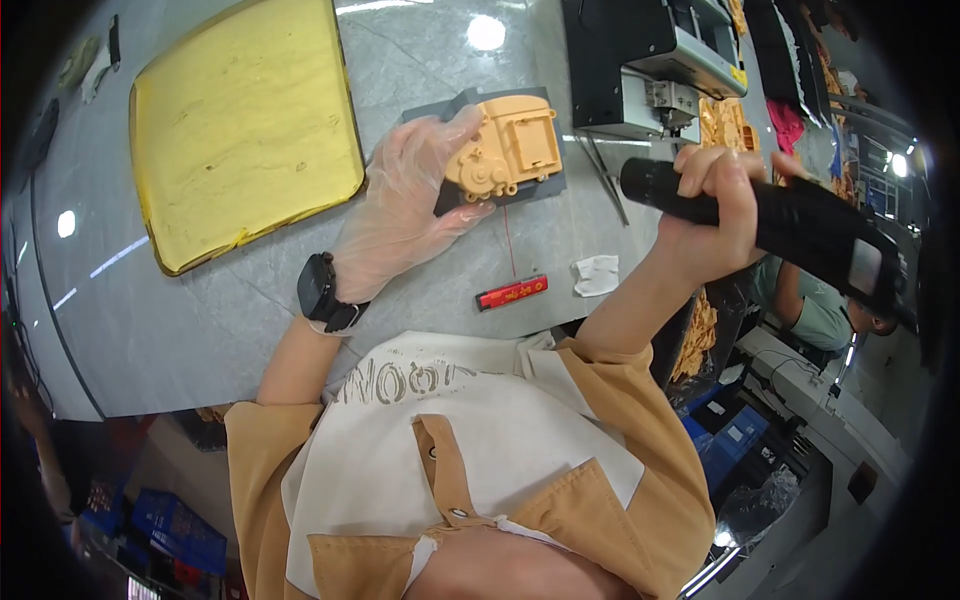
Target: The person assembles plastic toy tank components by joining plastic parts with screws using an electric screwdriver.
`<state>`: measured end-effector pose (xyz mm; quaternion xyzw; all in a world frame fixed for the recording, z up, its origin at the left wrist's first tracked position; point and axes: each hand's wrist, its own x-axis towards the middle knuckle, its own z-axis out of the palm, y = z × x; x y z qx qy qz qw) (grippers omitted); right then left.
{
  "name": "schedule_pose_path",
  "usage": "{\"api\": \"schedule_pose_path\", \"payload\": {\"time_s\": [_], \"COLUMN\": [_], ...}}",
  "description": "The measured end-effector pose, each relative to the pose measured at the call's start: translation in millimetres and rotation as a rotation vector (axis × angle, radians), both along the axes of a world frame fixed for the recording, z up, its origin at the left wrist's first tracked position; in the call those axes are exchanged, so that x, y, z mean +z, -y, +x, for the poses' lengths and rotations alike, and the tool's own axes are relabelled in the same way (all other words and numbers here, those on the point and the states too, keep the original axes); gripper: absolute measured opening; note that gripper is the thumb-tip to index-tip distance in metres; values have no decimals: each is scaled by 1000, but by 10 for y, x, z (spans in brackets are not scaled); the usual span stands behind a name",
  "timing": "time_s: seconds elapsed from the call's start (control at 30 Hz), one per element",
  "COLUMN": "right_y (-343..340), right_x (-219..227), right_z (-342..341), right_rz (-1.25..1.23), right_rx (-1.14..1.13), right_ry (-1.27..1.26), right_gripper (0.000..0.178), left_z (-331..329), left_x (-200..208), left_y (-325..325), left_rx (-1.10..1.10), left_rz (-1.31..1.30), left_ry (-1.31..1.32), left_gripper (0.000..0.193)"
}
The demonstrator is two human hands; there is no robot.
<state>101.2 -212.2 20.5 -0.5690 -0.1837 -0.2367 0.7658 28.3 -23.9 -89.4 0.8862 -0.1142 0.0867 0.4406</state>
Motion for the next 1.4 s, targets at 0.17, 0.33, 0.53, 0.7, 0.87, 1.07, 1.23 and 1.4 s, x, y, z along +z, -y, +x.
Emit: {"api": "schedule_pose_path", "payload": {"time_s": [0.17,0.33,0.53,0.7,0.87,1.07,1.23,1.4], "right_y": [-43,404,336,238,-367,179,539,407], "right_x": [208,174,-21,-235,145,188,189,16], "right_z": [409,714,799,248,170,381,551,885], "right_rz": [-201,-195,-251,-5,-61,11,-90,-206], "right_rx": [-156,-363,-329,-130,102,-92,-370,-399], "right_ry": [197,123,58,-133,108,64,85,106], "right_gripper": [39,38,30,31,41,48,43,35], "left_z": [0,7,12,14,-8,-20,-2,25], "left_x": [-1,18,-13,-6,-16,-3,-3,7], "left_y": [-20,-14,-39,-21,-32,-22,-22,-10], "left_rx": [4,1,17,33,10,2,9,14], "left_rz": [-53,-32,-40,-8,-25,-64,-46,-42], "left_ry": [35,3,7,8,12,-27,-5,-8], "left_gripper": [76,81,76,76,76,79,76,79]}}
